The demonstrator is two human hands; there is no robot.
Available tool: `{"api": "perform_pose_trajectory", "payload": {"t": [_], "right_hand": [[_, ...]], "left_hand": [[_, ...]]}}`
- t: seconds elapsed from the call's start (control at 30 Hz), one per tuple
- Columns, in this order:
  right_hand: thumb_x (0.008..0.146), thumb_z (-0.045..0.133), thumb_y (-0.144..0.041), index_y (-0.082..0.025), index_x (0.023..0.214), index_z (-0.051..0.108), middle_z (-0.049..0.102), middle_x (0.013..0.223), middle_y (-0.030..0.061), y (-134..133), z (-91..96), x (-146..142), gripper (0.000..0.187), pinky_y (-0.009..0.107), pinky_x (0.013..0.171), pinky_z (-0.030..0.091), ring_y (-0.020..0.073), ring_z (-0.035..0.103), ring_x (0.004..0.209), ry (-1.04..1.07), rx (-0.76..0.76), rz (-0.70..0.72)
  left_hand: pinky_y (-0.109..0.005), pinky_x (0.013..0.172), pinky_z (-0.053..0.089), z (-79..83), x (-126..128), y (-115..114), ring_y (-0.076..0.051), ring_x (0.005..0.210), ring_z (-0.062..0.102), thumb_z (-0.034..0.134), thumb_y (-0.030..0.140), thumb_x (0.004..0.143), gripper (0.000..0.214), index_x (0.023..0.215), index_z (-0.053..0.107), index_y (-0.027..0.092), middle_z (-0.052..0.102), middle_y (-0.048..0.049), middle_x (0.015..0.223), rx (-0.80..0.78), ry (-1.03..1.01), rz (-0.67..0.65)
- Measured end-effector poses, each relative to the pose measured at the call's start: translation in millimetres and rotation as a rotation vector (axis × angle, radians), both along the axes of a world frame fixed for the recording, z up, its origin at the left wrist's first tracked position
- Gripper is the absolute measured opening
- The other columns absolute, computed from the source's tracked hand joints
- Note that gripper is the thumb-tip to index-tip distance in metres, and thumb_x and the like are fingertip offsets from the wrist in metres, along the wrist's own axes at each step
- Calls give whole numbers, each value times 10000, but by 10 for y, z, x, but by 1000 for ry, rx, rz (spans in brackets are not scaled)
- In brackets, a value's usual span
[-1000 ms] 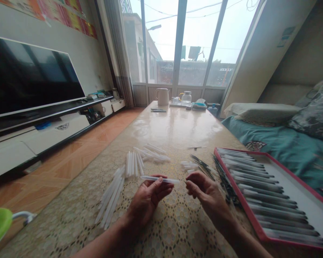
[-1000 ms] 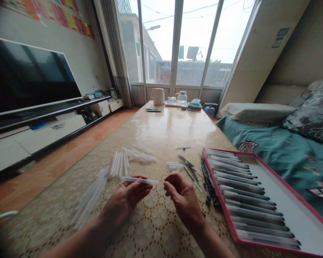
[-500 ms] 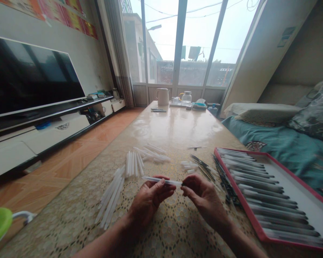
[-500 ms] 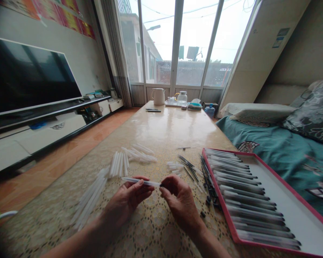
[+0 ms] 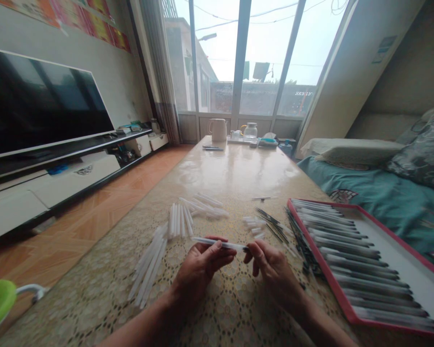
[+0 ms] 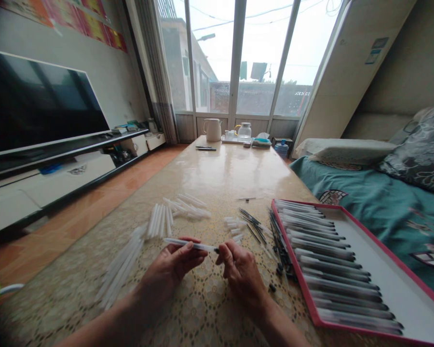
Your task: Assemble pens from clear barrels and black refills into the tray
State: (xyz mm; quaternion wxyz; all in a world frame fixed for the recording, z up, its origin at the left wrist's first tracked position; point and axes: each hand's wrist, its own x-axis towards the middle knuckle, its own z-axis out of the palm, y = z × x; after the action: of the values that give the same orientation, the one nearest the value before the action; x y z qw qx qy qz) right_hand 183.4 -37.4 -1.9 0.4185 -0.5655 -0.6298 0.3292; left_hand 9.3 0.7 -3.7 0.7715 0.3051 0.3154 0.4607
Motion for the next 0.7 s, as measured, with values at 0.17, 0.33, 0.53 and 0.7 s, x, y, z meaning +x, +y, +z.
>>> {"api": "perform_pose_trajectory", "payload": {"t": [0.17,0.33,0.53,0.7], "right_hand": [[888,397,-452,-189,793,503,615,644,0,5,-29,8,299,197,462,382,95,510,471,3,-5,49],[918,288,-466,-189,705,498,573,533,-19,-6,-50,19,408,201,443,352,86,462,401,-42,-24,44],[910,344,-435,-193,752,489,578,535,-27,-19,-11,4,324,211,495,358,103,492,461,-90,0,70],[920,309,-445,-189,726,502,571,516,-22,-8,-16,10,374,218,528,368,117,529,501,-114,4,45]], "left_hand": [[-297,726,524,8,7,8,-201,742,686,693,214,714,172,836,632,109,720,-106,762,11,9,-15],[-309,731,522,27,6,-1,-215,744,689,705,225,700,190,834,636,108,722,-112,755,3,22,-33],[-304,724,521,-19,0,10,-207,740,689,687,226,720,181,847,631,110,727,-120,772,21,7,-48],[-305,726,520,-6,-1,5,-206,740,690,678,211,728,161,844,625,112,728,-120,774,12,16,-51]]}}
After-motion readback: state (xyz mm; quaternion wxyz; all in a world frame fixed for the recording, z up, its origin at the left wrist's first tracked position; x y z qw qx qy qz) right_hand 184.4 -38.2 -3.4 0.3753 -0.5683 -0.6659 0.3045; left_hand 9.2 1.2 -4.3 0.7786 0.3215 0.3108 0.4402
